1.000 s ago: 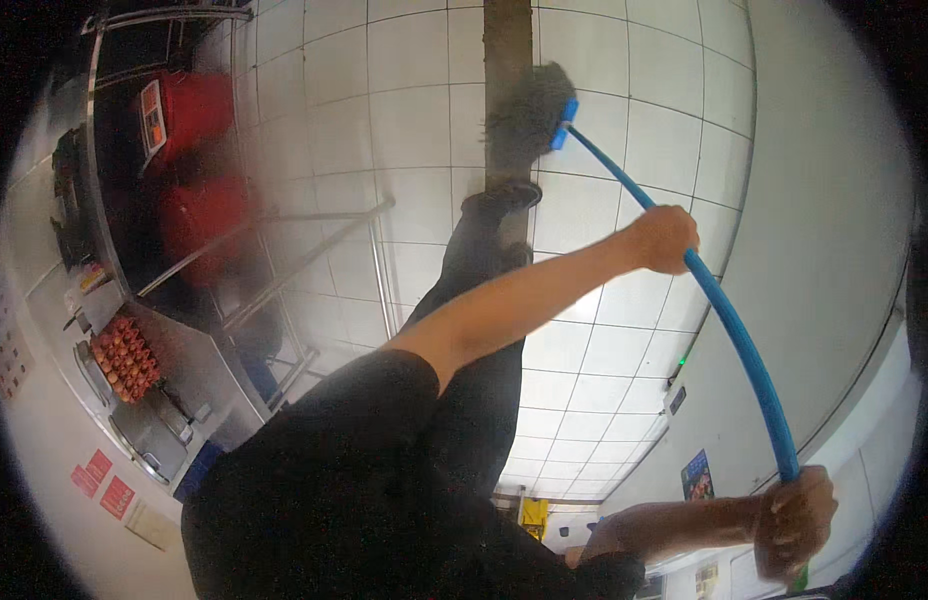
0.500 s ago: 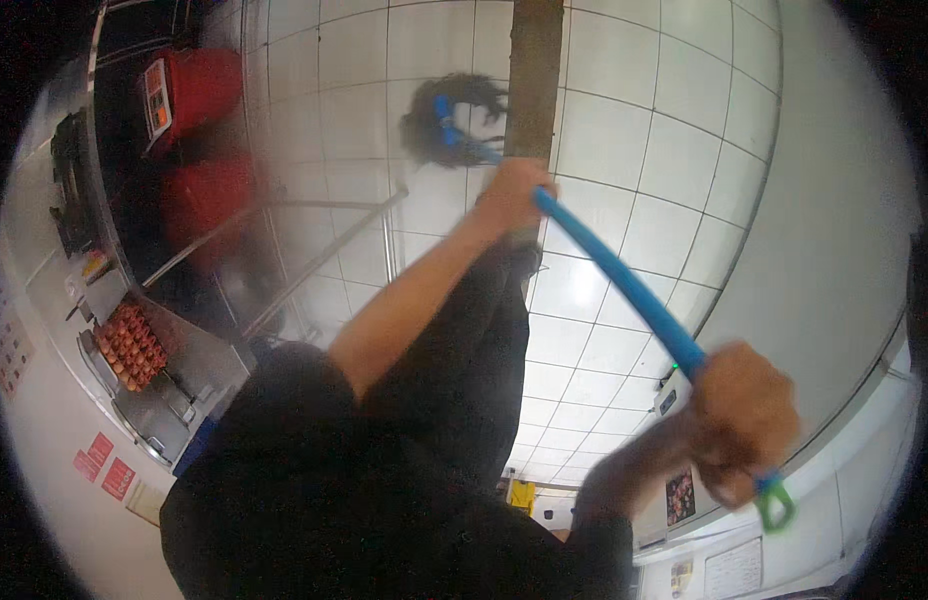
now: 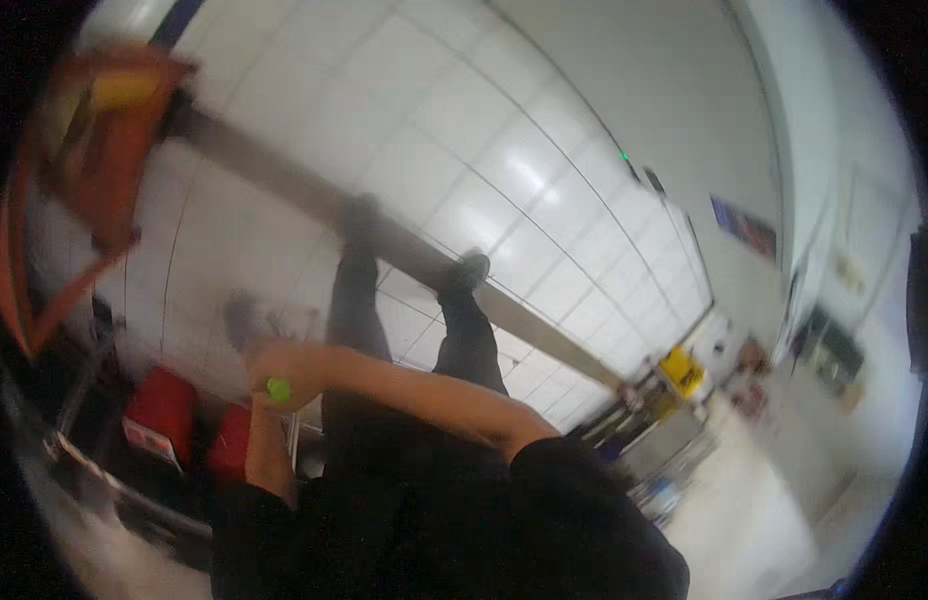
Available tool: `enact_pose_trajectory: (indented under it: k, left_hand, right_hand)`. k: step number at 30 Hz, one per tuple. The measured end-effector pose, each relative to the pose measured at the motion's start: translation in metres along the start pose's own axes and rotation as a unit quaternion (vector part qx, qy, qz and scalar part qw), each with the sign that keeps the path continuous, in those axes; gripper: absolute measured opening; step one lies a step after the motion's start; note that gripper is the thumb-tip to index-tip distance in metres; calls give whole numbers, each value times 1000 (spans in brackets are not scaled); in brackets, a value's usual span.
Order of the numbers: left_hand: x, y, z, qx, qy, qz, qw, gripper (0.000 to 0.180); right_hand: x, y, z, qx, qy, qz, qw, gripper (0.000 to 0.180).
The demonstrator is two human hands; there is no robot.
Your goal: Mop the kitchen floor using a mop and bucket.
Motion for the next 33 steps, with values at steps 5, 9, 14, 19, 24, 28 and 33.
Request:
enact_pose_trajectory:
  k: [5, 9, 14, 19, 24, 28, 33]
  left_hand:
    - [120, 5, 123, 116, 24, -151, 981, 8]
    - [218, -9, 243, 178, 11, -209, 962, 13]
    - [333, -42, 437, 311, -74, -211, 924, 22]
    - [454, -98, 557, 366, -62, -277, 886, 30]
    - [576, -174, 691, 487, -101, -332, 801, 29]
    - [698, -241, 748, 513, -158, -372, 757, 23]
    - [823, -357, 853, 476, -218, -422, 740, 12]
  right_hand:
    - [-162, -153, -62, -14, 64, 188, 980, 13]
    - [-216, -318, -123, -84, -10, 340, 937, 16]
    - [-250, -521, -202, -101, -17, 452, 886, 25]
    - [-242, -679, -241, -126, 13, 551, 825, 15]
    - [-260, -812, -265, -156, -30, 680, 716, 27]
    - [-293, -917, -287, -167, -75, 766, 616, 35]
    - [-350, -1042, -355, -183, -166, 761, 600, 34]
Point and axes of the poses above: each hand's wrist, its own y-axis towards the middle knuckle, its own x-axis out of the palm, z = x × y, the point moved 10 cm from there along y, towards the middle knuckle, and after that the axes turned 10 degrees about z, right-handed, at the moved point
